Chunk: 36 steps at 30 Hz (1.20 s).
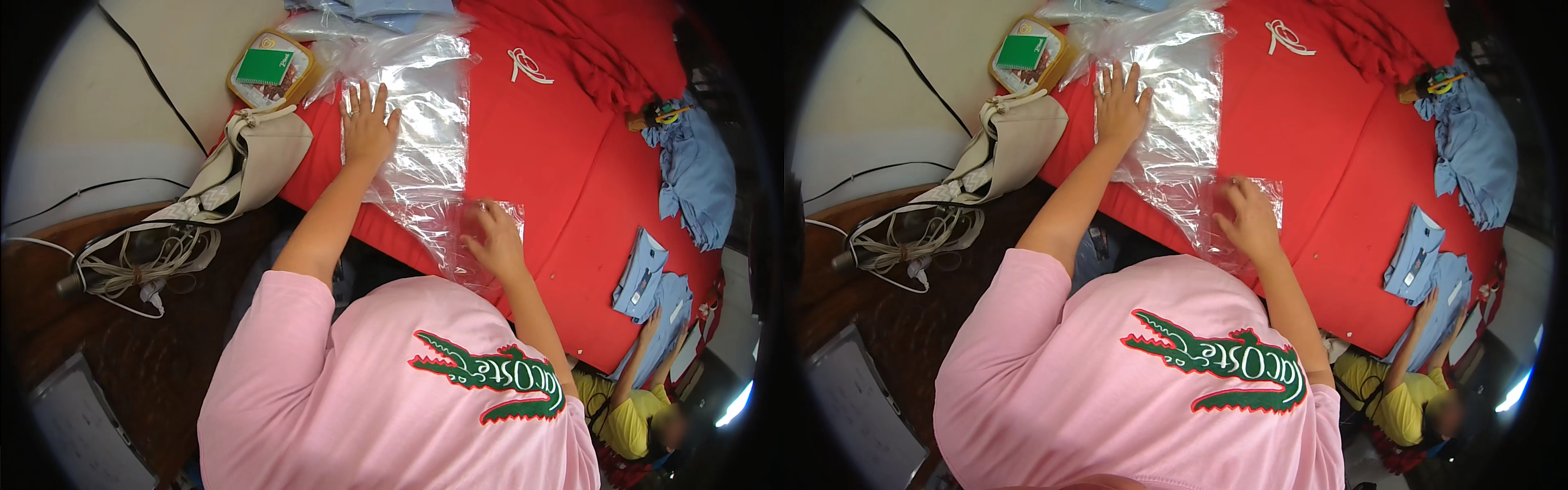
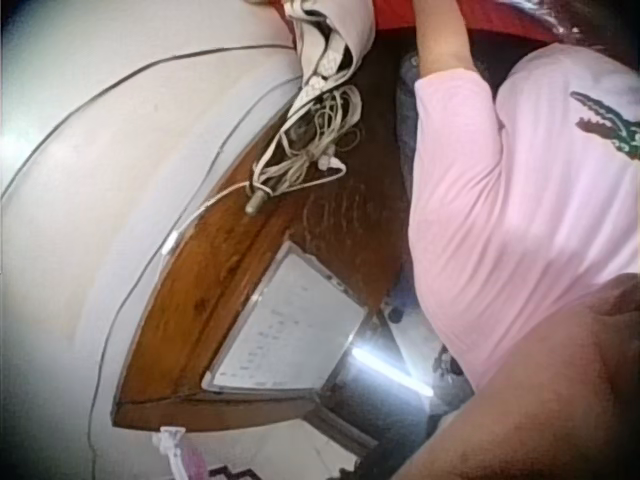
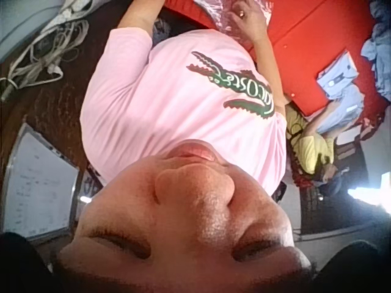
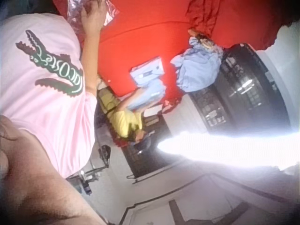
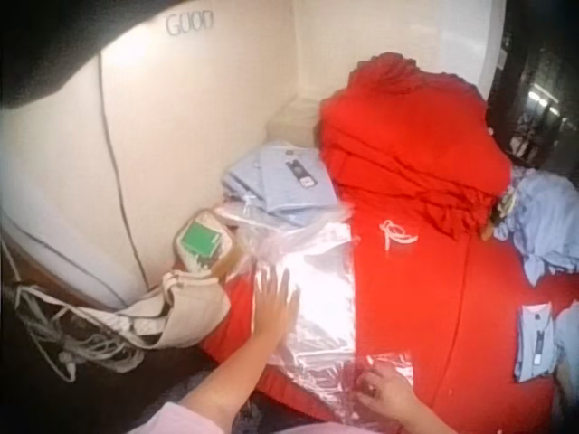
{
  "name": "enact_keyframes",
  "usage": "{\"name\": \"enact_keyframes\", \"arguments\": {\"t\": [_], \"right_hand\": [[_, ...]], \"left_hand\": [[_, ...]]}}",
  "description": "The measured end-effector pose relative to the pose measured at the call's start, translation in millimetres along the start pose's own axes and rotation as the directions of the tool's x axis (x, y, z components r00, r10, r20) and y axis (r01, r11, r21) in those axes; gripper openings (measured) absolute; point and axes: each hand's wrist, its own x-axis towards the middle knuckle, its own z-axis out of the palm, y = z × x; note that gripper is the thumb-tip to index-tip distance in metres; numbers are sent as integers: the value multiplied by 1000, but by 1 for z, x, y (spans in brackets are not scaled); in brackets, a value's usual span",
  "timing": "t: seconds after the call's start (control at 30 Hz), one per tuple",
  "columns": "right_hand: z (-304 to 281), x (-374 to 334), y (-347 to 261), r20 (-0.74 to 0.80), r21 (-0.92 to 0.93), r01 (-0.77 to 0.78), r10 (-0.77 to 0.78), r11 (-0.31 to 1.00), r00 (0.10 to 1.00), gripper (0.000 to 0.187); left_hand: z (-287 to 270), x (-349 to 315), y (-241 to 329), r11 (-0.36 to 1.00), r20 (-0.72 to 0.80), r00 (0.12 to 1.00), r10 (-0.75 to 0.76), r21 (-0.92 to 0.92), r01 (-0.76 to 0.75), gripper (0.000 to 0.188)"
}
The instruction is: The person places folded blue shirts into plastic bags and seals them by hand on a red work surface.
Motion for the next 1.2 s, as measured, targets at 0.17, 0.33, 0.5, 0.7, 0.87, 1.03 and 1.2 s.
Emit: {"name": "enact_keyframes", "arguments": {"t": [0.17, 0.33, 0.5, 0.7, 0.87, 1.03, 1.2], "right_hand": [[-7, 27, 25, -59, -174, 28, -39, 984, 998, 54], [1, 4, 30, 119, -67, 80, -71, 995, 990, 22], [-30, -45, -12, 310, 191, -193, 128, 962, 942, 14], [-36, -108, 12, 350, 412, -412, 277, 813, 895, 21], [-35, -188, 50, 272, 541, -569, 512, 619, 815, 16], [-63, -294, 80, 95, 729, -623, 859, 284, 503, 36], [-39, -445, 100, 187, 960, -258, 930, -105, 317, 33]], "left_hand": [[-12, 11, 13, 999, 42, 998, 48, -19, -47, 77], [-7, -5, 36, 966, 173, 950, 260, -37, -257, 76], [-6, -11, 30, 975, 84, 972, 220, -17, -220, 74], [-6, -9, 27, 993, 50, 992, 114, 6, -114, 76], [-5, -2, 31, 990, 117, 986, 117, 67, -125, 78], [4, 0, 20, 972, 86, 968, 234, -59, -229, 76], [3, 1, 55, 999, 32, 999, 44, 7, -45, 72]]}}
